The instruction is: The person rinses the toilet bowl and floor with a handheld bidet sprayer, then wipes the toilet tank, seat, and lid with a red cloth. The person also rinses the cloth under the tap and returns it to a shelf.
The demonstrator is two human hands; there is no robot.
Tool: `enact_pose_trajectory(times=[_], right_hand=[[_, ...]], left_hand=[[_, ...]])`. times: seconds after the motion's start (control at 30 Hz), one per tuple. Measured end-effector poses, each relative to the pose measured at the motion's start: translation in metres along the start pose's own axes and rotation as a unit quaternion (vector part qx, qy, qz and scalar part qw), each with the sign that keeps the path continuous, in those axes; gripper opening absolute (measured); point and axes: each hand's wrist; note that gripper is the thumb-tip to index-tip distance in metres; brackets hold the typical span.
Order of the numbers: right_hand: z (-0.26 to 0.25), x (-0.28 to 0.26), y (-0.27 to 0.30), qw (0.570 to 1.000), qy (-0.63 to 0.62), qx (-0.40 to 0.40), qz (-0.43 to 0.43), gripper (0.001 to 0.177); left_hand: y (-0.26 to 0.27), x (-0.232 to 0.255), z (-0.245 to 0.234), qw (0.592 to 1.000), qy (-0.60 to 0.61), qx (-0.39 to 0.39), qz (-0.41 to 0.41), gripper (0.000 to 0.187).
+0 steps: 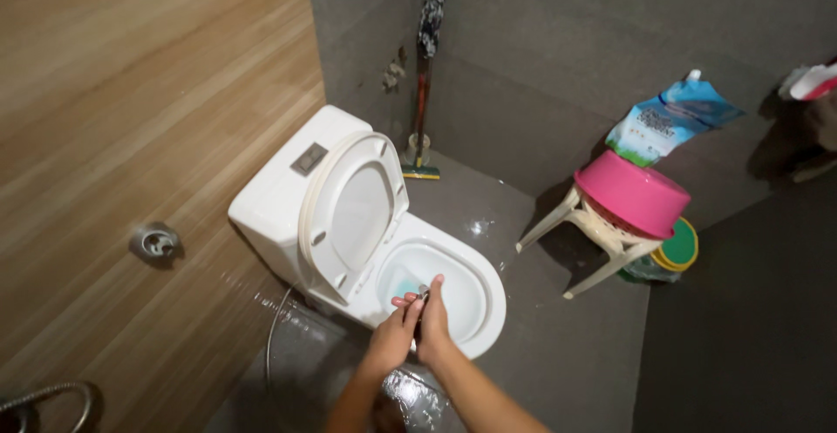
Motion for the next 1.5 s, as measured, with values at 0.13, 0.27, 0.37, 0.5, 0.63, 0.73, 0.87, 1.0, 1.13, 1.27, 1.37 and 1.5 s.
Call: enact_pose_trajectory(times=[0.13, 0.27, 0.37, 0.5, 0.63, 0.73, 0.87, 1.0, 1.13, 1.27, 1.37, 1.5], right_hand=[[0.013, -0.006, -0.009, 0.985, 0.120, 0.055, -0.111, 0.052], [0.016, -0.001, -0.043, 0.988, 0.099, 0.066, -0.097, 0.034], [0.013, 0.008, -0.062, 0.986, 0.048, 0.126, -0.097, 0.028], [0.014, 0.005, -0.068, 0.986, 0.009, 0.143, -0.090, 0.027], [0.034, -0.018, -0.051, 0.985, 0.053, 0.083, -0.143, 0.035], [0.073, -0.048, -0.032, 0.915, 0.339, 0.109, -0.189, 0.033], [0.145, -0.077, -0.001, 0.843, 0.468, -0.020, -0.264, 0.035], [0.222, -0.085, 0.031, 0.744, 0.522, -0.171, -0.382, 0.029], [0.291, -0.076, 0.054, 0.638, 0.541, -0.234, -0.496, 0.032], [0.333, -0.069, 0.070, 0.600, 0.578, -0.250, -0.493, 0.032], [0.351, -0.061, 0.077, 0.577, 0.528, -0.288, -0.553, 0.033], [0.369, -0.063, 0.085, 0.560, 0.564, -0.289, -0.533, 0.033]], left_hand=[[-0.032, 0.000, -0.004, 0.999, 0.019, -0.041, 0.001, 0.073], [-0.063, -0.016, -0.012, 0.991, 0.073, -0.102, -0.053, 0.067], [-0.085, -0.033, -0.006, 0.981, 0.124, -0.135, 0.067, 0.062], [-0.096, -0.038, -0.004, 0.983, 0.078, -0.160, 0.052, 0.054], [-0.089, -0.018, -0.020, 0.996, 0.055, -0.073, 0.012, 0.053], [-0.084, -0.006, -0.056, 0.994, 0.104, -0.017, 0.024, 0.052], [-0.084, -0.008, -0.124, 0.922, 0.350, 0.053, 0.156, 0.054], [-0.085, -0.027, -0.199, 0.848, 0.380, 0.272, 0.249, 0.046], [-0.074, -0.055, -0.256, 0.775, 0.309, 0.493, 0.245, 0.030], [-0.046, -0.073, -0.290, 0.784, 0.212, 0.557, 0.173, 0.013], [-0.027, -0.075, -0.301, 0.860, 0.223, 0.447, 0.103, 0.014], [-0.020, -0.057, -0.307, 0.897, 0.247, 0.364, 0.037, 0.017]])
Point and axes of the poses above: each hand's wrist, its own y-axis away from the middle knuckle, its own z-axis out of the palm, x = y × z, and after that the axes turned 12 degrees about y, right-handed
